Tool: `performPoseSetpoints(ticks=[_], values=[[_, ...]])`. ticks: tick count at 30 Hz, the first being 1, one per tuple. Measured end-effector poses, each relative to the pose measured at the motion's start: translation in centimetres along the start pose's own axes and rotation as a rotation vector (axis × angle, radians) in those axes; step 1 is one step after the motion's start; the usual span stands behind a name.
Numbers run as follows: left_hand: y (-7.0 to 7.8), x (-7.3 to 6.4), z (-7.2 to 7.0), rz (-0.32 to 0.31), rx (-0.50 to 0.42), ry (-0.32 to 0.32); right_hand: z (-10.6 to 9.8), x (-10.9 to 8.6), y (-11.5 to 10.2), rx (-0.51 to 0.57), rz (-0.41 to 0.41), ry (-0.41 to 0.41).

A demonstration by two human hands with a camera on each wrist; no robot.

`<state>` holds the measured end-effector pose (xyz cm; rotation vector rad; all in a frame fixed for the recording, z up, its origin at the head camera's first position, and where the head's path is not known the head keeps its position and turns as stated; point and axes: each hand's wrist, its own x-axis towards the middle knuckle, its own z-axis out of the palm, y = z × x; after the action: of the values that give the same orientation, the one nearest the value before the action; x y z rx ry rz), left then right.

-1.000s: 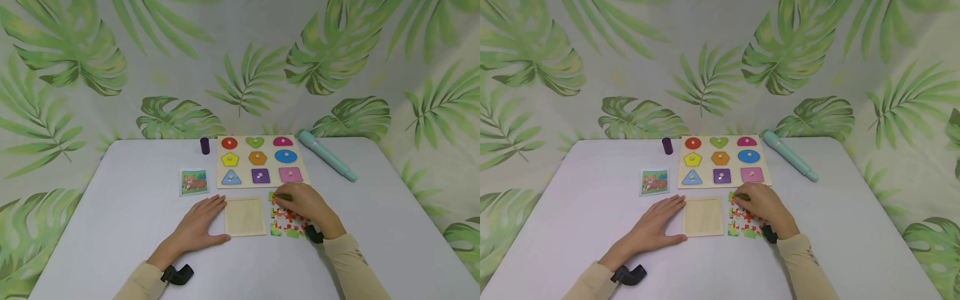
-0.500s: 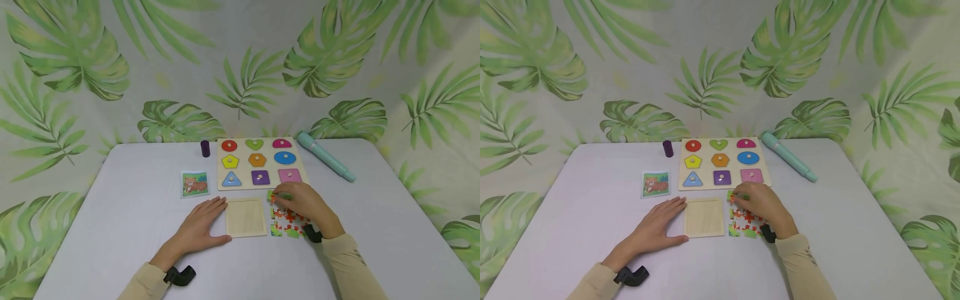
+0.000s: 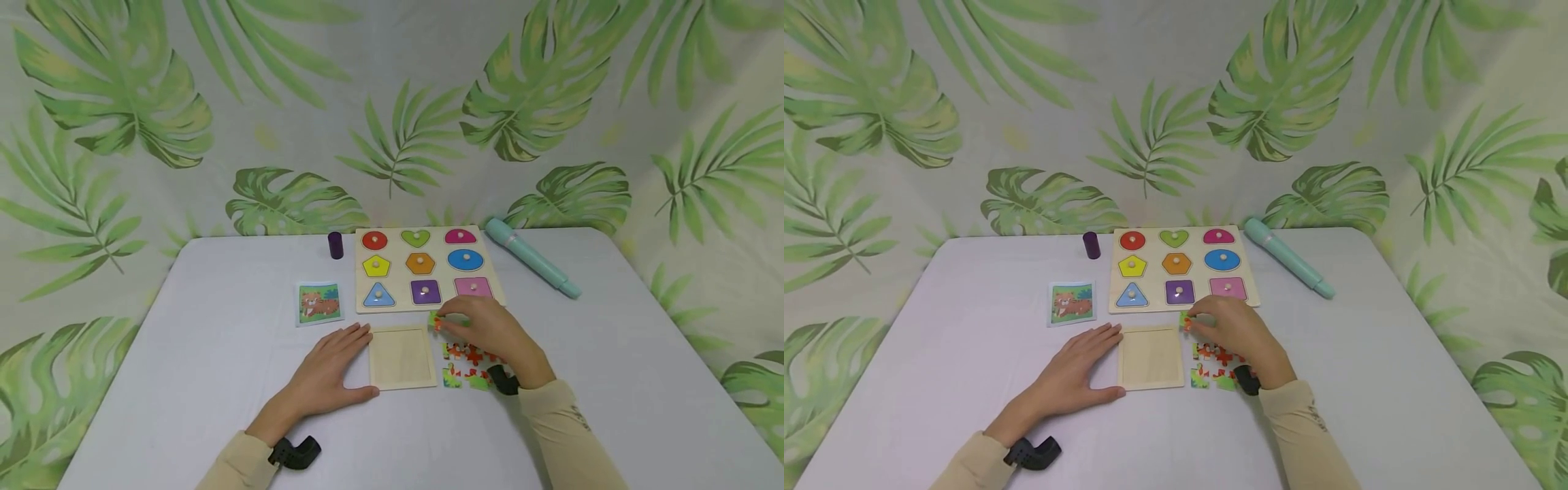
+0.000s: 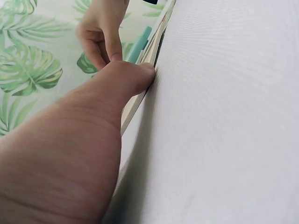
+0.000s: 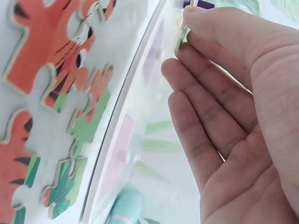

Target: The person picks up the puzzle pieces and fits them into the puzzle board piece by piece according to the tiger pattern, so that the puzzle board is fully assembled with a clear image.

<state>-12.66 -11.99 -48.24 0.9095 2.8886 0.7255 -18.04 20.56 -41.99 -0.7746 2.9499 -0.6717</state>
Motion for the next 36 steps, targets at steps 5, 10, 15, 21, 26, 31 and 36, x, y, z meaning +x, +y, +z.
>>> performPoseSetpoints(ticks=[5,10,15,21,26,31,36], values=[[0.0,0.0,0.0,-0.002,0.002,-0.007,0.0,0.2,-0.6,-0.008,-0.020,0.002],[-0.1,0.0,0.2,-0.003,0.004,-0.010,0.0,0.3,-1.3,0.006,-0.027,0.002],[-0.1,-0.1,0.1,-0.001,0.008,-0.005,0.3,0.7,-1.8,0.001,-0.009,-0.014],[-0.1,-0.2,0.1,-0.001,0.013,-0.001,0.7,1.0,-2.4,0.002,0.007,-0.035],[-0.1,-0.2,0.1,0.004,0.011,-0.005,1.0,1.1,-2.5,-0.001,-0.017,-0.039],[-0.1,-0.1,0.0,0.007,0.020,-0.007,1.0,1.3,-2.8,-0.002,-0.047,-0.044],[0.0,0.0,0.0,0.010,0.023,0.002,1.2,1.5,-3.2,0.000,-0.062,-0.046]])
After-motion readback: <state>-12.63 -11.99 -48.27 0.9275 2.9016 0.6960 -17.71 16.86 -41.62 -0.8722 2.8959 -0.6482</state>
